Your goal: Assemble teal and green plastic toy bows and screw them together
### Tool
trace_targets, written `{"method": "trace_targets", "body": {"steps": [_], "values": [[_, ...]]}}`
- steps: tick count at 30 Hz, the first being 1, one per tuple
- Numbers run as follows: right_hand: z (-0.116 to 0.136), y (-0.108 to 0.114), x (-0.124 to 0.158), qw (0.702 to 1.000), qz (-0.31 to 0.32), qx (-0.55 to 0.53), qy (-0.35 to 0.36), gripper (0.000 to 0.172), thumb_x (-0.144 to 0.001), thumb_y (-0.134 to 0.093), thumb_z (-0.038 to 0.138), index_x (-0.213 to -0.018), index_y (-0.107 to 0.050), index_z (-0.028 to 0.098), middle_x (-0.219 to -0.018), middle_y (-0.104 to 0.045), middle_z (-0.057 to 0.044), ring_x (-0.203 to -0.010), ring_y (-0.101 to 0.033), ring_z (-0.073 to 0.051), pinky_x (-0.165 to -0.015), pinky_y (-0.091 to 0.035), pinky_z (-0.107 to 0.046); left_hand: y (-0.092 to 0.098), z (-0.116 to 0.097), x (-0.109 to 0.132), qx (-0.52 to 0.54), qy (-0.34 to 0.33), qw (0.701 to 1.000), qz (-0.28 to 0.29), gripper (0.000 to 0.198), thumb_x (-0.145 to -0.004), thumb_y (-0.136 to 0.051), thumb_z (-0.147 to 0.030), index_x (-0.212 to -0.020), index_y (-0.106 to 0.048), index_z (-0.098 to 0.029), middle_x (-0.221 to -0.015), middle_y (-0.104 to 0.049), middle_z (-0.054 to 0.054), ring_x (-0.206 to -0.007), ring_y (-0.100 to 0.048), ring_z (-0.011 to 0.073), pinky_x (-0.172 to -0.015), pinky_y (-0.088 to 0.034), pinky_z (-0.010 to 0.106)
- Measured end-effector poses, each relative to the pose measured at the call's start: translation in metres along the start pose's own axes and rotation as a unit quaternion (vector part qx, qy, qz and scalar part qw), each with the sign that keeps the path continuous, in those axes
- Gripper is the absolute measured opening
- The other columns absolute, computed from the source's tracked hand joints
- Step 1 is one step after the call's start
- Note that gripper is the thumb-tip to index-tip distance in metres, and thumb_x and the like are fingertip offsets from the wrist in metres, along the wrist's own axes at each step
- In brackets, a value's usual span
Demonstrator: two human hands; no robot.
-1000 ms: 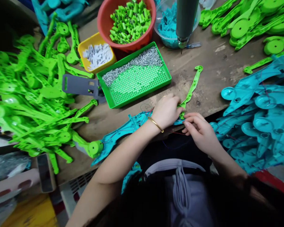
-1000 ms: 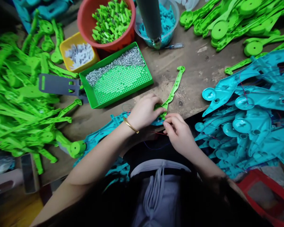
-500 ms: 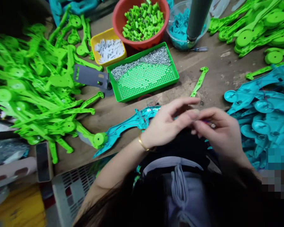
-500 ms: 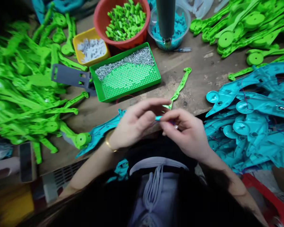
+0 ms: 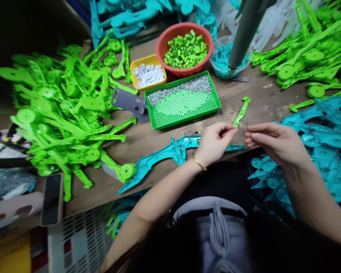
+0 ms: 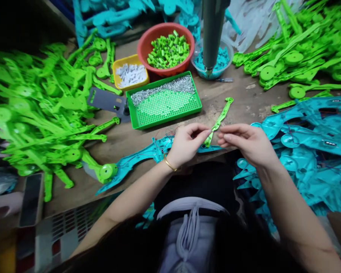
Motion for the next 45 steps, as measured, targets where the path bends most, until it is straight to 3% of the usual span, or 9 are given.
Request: {"method": "trace_targets", "body": {"steps": [4,8,11,14,18,26,35,41,45], "values": [[0.012,0.005,-0.007,0.998,-0.057,-0.001,0.014,0.037,-0.056,-0.088,0.036,-0.081,-0.069,0.016,-0.073,-0.074,-0.004,-0.067,-0.072,-0.017,-0.065,-0.062,-0.030,-0.014,0.000,-0.017,-0.074,-0.059,0.995,-0.010,0.013,-0.088,-0.059,-0.021,-0.086,-0.071,-0.016,-0.081,-0.070,0.002,-0.073,-0.060,0.0131,-0.068,-0.046,0.024],[0.022,0.014,-0.001,0.985,-0.117,0.112,0.064,0.025,-0.071,-0.077,0.033,-0.087,-0.068,0.016,-0.071,-0.072,-0.003,-0.065,-0.070,-0.017,-0.065,-0.059,-0.030,-0.025,-0.006,-0.022,-0.099,-0.095,0.991,-0.004,0.014,-0.088,-0.057,-0.021,-0.085,-0.070,-0.016,-0.077,-0.068,0.002,-0.070,-0.060,0.0132,-0.068,-0.047,0.025],[0.022,0.022,-0.020,0.927,-0.121,0.332,0.125,0.012,-0.078,-0.069,0.029,-0.084,-0.070,0.018,-0.069,-0.070,-0.002,-0.064,-0.066,-0.016,-0.066,-0.053,-0.031,-0.026,-0.007,-0.028,-0.137,-0.113,0.984,0.012,0.016,-0.089,-0.056,-0.021,-0.088,-0.071,-0.017,-0.081,-0.070,0.003,-0.074,-0.062,0.0145,-0.072,-0.048,0.026],[0.016,0.031,-0.061,0.855,-0.063,0.500,0.125,0.005,-0.076,-0.069,0.024,-0.075,-0.071,0.018,-0.074,-0.070,-0.002,-0.070,-0.061,-0.016,-0.070,-0.045,-0.029,-0.025,0.000,-0.042,-0.257,-0.105,0.960,0.035,0.019,-0.091,-0.053,-0.018,-0.095,-0.072,-0.017,-0.090,-0.071,0.006,-0.086,-0.064,0.0183,-0.082,-0.049,0.030],[0.007,0.038,-0.107,0.837,-0.034,0.536,0.109,0.008,-0.078,-0.067,0.023,-0.075,-0.070,0.016,-0.072,-0.068,-0.002,-0.067,-0.054,-0.014,-0.068,-0.040,-0.027,-0.030,0.013,-0.056,-0.358,-0.078,0.930,0.042,0.023,-0.092,-0.050,-0.020,-0.100,-0.071,-0.017,-0.094,-0.069,0.009,-0.092,-0.064,0.0217,-0.085,-0.048,0.033],[-0.005,0.043,-0.125,0.855,-0.007,0.514,0.068,0.011,-0.079,-0.067,0.022,-0.076,-0.070,0.012,-0.063,-0.059,0.001,-0.062,-0.050,-0.012,-0.069,-0.040,-0.028,-0.049,0.023,-0.047,-0.387,-0.060,0.919,0.045,0.028,-0.095,-0.041,-0.019,-0.104,-0.067,-0.015,-0.100,-0.064,0.011,-0.094,-0.063,0.0234,-0.083,-0.048,0.033],[-0.002,0.041,-0.135,0.861,-0.010,0.508,0.025,0.016,-0.078,-0.070,0.024,-0.071,-0.066,0.010,-0.053,-0.050,0.004,-0.055,-0.045,-0.009,-0.067,-0.043,-0.030,-0.049,0.031,-0.049,-0.375,-0.078,0.923,0.035,0.026,-0.095,-0.040,-0.018,-0.100,-0.065,-0.013,-0.099,-0.063,0.011,-0.093,-0.061,0.0229,-0.085,-0.048,0.034],[0.007,0.052,-0.125,0.958,0.045,0.274,-0.070,0.014,-0.075,-0.075,0.026,-0.072,-0.066,0.015,-0.059,-0.062,0.001,-0.051,-0.056,-0.010,-0.052,-0.048,-0.024,-0.046,0.033,-0.050,-0.353,-0.072,0.933,0.017,0.024,-0.095,-0.043,-0.020,-0.100,-0.066,-0.014,-0.096,-0.063,0.010,-0.091,-0.062,0.0220,-0.084,-0.048,0.033],[0.012,0.060,-0.111,0.974,0.083,0.176,-0.116,0.029,-0.061,-0.087,0.030,-0.079,-0.070,0.014,-0.066,-0.068,-0.002,-0.056,-0.063,-0.012,-0.055,-0.055,-0.025,-0.046,0.034,-0.051,-0.341,-0.068,0.937,0.003,0.021,-0.094,-0.045,-0.018,-0.096,-0.066,-0.015,-0.093,-0.063,0.008,-0.089,-0.061,0.0210,-0.082,-0.048,0.032]]}}
Point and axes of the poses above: each hand's wrist, its own x-axis away from the middle knuckle, its own y-axis out of the back of the hand, z = x × y, the point moved 1 cm from there along -x, towards the middle knuckle
